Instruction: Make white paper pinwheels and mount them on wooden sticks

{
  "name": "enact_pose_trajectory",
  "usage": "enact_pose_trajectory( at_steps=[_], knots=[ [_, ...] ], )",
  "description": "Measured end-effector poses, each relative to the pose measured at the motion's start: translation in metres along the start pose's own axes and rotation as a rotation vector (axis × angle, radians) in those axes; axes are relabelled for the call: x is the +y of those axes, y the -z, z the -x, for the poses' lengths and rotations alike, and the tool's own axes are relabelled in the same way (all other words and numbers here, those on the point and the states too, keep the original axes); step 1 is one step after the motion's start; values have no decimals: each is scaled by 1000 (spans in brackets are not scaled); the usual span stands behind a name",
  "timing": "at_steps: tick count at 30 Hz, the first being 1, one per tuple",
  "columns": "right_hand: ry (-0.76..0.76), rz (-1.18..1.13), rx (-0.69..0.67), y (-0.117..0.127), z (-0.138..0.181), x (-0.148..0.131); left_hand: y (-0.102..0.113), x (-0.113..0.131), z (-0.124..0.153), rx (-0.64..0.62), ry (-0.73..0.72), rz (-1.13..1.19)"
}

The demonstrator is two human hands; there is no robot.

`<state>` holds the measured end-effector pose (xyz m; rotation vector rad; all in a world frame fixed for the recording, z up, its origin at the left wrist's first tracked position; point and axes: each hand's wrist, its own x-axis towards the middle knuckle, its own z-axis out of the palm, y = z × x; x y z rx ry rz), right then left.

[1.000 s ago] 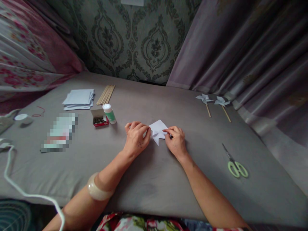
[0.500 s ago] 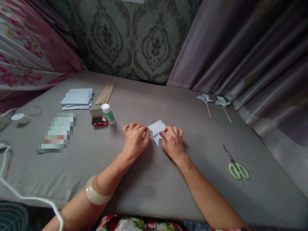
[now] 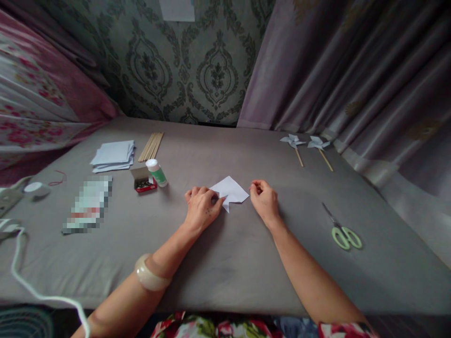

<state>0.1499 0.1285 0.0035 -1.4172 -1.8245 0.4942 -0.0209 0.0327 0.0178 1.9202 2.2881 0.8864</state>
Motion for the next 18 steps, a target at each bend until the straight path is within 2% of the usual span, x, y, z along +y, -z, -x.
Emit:
enact_pose_trajectory(
  at_steps=[6,11,15,18],
  knots=[
    [47,114,-79,-4,8,1,-10,2,-3,1,67,-15],
    [82,70,-150,0,9,-1,-2,-3,-12,-42,161,28],
    [353,151,-169,5,12,-5,11,-8,-19,-95,214,76],
    [514,212,-208,7,15,-9,18,-13,-22,-85,236,116]
  ],
)
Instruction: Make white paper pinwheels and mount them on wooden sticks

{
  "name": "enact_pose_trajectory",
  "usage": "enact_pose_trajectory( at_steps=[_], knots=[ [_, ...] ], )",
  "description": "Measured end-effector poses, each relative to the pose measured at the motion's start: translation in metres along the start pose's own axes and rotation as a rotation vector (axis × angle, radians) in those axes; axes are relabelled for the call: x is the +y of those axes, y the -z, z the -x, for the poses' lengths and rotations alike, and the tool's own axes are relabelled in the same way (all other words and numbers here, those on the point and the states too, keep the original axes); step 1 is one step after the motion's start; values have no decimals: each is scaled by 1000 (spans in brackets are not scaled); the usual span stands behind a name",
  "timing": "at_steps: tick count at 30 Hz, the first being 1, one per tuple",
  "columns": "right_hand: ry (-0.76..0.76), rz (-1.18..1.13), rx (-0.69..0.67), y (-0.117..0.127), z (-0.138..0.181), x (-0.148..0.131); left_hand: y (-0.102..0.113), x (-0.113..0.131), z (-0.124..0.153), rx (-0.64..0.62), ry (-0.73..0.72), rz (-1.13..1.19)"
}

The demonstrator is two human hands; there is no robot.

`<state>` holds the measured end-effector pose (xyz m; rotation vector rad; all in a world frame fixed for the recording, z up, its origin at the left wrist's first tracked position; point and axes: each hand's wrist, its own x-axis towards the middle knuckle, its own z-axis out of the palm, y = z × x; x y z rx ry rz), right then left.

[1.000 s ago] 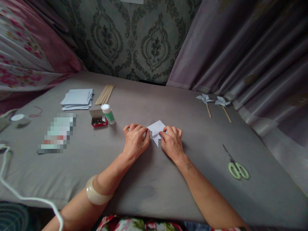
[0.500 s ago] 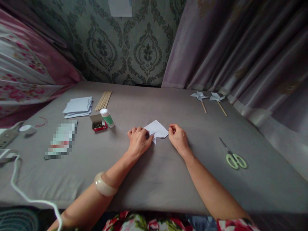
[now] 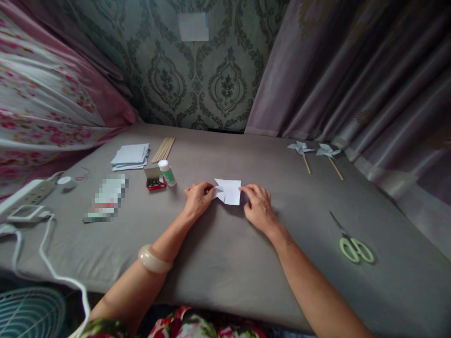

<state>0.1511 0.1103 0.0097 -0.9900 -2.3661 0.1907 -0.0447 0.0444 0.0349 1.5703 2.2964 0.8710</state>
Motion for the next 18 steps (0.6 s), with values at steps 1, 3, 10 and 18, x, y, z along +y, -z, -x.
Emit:
enact_pose_trajectory(
  at_steps=[1,3,10,18],
  knots=[
    [36,17,-8,0,0,-2,2,-1,-1,7,2,18],
    [99,40,11,1,1,-4,3,-4,-2,17,-1,52],
    [301,21,184,-1,1,-6,-1,-13,-6,14,-50,124],
    [335,23,43,-1,4,-11,-4,-9,-5,10,-88,74]
  ],
)
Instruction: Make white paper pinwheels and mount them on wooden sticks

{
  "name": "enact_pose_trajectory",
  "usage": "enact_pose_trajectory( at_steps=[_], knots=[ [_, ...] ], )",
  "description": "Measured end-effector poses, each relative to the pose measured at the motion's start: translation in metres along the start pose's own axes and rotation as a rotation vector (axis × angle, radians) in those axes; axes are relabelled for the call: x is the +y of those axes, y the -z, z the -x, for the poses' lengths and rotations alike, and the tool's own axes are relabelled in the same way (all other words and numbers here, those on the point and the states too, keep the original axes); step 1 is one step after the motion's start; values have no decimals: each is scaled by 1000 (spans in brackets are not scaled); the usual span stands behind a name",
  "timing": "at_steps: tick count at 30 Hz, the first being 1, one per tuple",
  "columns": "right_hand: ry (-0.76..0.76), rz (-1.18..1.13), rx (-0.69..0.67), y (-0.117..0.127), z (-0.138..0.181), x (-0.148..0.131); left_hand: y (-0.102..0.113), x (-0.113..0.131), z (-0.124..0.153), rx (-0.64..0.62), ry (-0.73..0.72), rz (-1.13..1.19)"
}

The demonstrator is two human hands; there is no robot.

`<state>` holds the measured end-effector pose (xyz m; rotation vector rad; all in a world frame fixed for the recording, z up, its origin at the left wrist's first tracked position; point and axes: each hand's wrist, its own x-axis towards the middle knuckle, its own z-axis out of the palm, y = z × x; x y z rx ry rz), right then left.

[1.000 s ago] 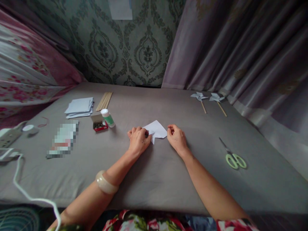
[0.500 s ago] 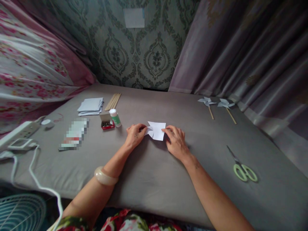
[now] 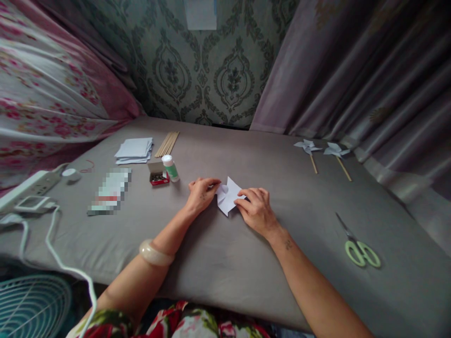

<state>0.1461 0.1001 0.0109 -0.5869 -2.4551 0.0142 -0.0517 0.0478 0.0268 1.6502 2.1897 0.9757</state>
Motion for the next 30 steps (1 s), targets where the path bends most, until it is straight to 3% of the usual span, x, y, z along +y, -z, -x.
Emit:
enact_pose_trajectory(
  at_steps=[5,9,12,20,30],
  knots=[
    [-4,36,-79,4,0,-4,2,5,11,108,-203,-187],
    [-25,52,-145,8,-2,-8,8,15,27,19,-426,-323],
    [-29,41,-181,11,-2,-10,11,24,36,-80,-514,-390],
    [-82,-21,-178,7,-2,-8,10,29,45,-236,-544,-446],
    [-312,105,-126,-1,-4,-26,1,26,42,-217,-544,-474]
  ],
)
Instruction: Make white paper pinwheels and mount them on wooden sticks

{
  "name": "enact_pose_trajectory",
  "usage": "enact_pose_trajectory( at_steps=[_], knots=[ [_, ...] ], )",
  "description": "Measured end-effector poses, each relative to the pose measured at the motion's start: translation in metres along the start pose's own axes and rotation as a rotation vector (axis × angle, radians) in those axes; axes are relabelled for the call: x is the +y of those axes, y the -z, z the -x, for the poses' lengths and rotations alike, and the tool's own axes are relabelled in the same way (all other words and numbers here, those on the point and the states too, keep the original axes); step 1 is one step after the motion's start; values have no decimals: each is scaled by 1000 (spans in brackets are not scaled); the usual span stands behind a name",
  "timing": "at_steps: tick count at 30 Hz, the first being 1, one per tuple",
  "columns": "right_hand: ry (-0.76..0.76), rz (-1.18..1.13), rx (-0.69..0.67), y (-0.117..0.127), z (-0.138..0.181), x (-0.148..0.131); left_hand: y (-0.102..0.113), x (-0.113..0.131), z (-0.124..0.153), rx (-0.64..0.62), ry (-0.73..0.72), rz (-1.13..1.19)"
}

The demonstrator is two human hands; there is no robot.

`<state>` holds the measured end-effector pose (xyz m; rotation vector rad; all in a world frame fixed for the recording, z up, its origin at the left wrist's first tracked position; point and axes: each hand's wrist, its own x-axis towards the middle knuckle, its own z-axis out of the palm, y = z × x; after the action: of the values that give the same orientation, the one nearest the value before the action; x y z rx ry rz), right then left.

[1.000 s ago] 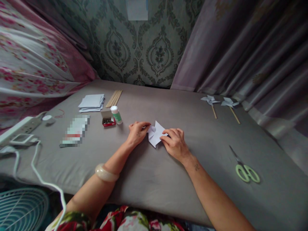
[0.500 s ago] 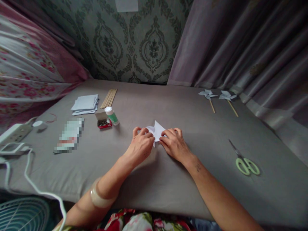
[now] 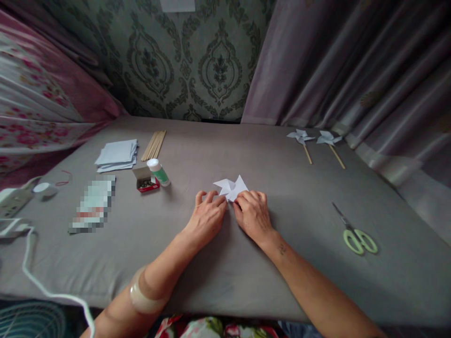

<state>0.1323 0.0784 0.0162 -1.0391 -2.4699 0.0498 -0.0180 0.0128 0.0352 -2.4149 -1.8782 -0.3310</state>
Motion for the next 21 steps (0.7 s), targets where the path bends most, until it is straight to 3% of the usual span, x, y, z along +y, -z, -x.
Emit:
enact_pose_trajectory(
  at_steps=[14,21],
  knots=[
    [-237,-207,114,-15,-4,8,-11,-3,-8,83,6,28],
    [-269,-242,109,-20,-8,11,-11,-1,-11,96,46,64]
  ],
)
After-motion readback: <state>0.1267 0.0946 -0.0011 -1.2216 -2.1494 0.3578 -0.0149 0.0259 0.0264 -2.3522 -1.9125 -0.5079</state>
